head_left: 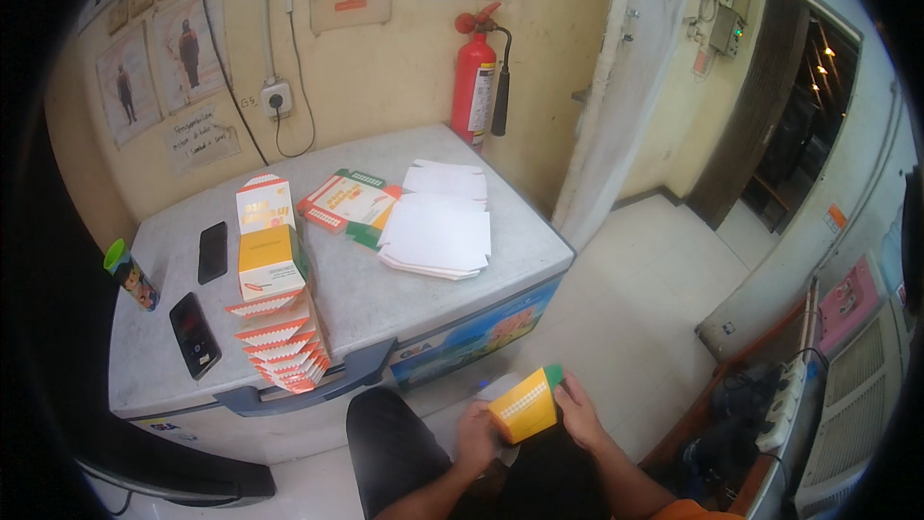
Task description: The person assembles small cardboard boxes by folding flat pieces into shape and stacking them on a freezer. They handle each box one at a time, folding edges and tucking flaps to form the final box.
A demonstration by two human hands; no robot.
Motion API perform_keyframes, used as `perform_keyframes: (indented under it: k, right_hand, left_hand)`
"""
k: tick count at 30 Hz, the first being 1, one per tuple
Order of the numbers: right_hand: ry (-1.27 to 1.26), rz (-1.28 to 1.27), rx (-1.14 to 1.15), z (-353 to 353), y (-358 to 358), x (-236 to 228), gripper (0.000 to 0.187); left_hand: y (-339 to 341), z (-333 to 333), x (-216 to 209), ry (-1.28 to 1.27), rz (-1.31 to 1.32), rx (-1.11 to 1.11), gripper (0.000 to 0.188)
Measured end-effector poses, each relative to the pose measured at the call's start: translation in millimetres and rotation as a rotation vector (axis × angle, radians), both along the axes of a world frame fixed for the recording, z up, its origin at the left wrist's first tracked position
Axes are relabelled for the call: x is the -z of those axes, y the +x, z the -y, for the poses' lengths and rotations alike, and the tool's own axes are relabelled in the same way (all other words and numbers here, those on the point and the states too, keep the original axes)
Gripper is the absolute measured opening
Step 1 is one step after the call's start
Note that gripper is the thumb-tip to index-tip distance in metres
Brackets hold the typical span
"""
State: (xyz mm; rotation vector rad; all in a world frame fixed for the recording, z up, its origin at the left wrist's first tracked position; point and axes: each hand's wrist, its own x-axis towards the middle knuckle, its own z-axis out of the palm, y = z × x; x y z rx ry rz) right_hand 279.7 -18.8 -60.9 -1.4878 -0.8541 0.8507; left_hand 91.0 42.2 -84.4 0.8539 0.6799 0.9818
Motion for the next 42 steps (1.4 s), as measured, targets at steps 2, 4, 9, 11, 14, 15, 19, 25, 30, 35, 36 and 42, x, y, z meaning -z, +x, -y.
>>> perform_keyframes:
  k: [2,4,9,11,14,15,19,25,30,35,36,42]
  right_hand:
    - [-0.071,-0.297,-0.101,3,-4,9,0.042]
    - [-0.083,-0.402,-0.228,7,-8,11,0.040]
    - [-0.030,-0.386,-0.424,10,-7,8,0.029]
    - [-0.009,-0.427,-0.303,6,-8,5,0.025]
    - [0.047,-0.192,-0.158,0,-14,-3,0.020]
    - [0.068,-0.057,-0.119,-1,-17,-7,0.018]
    - [0.051,0.538,-0.245,7,-30,-30,0.018]
    - [0.092,0.481,-0.143,9,-49,-38,0.016]
    - [0.057,0.457,-0.154,13,-58,-34,0.015]
    - [0.218,0.677,-0.231,8,-47,-35,0.015]
    - [0.238,0.692,-0.241,7,-44,-35,0.015]
    - [0.352,0.765,-0.239,8,-37,-36,0.013]
  left_hand:
    - [1,0,3,0.004,0.135,-0.118,0.017]
    - [-2,-2,6,0.080,0.151,-0.194,0.011]
    - [-13,-7,12,0.238,-0.024,-0.158,0.012]
    - [-14,-11,11,0.341,-0.117,-0.138,0.014]
    - [-11,-18,3,0.576,-0.378,-0.234,0.023]
    - [-10,-20,-1,0.675,-0.468,-0.279,0.026]
    - [-15,-21,-10,0.891,-0.632,-0.033,0.031]
    - [-5,1,10,0.360,-0.482,0.021,0.023]
    - [-3,-9,19,0.575,-0.457,-0.236,0.021]
    - [-11,-17,8,0.782,-0.476,0.027,0.014]
    - [-12,-18,5,0.802,-0.469,0.077,0.017]
    - [-12,-9,-6,0.657,-0.369,0.169,0.022]
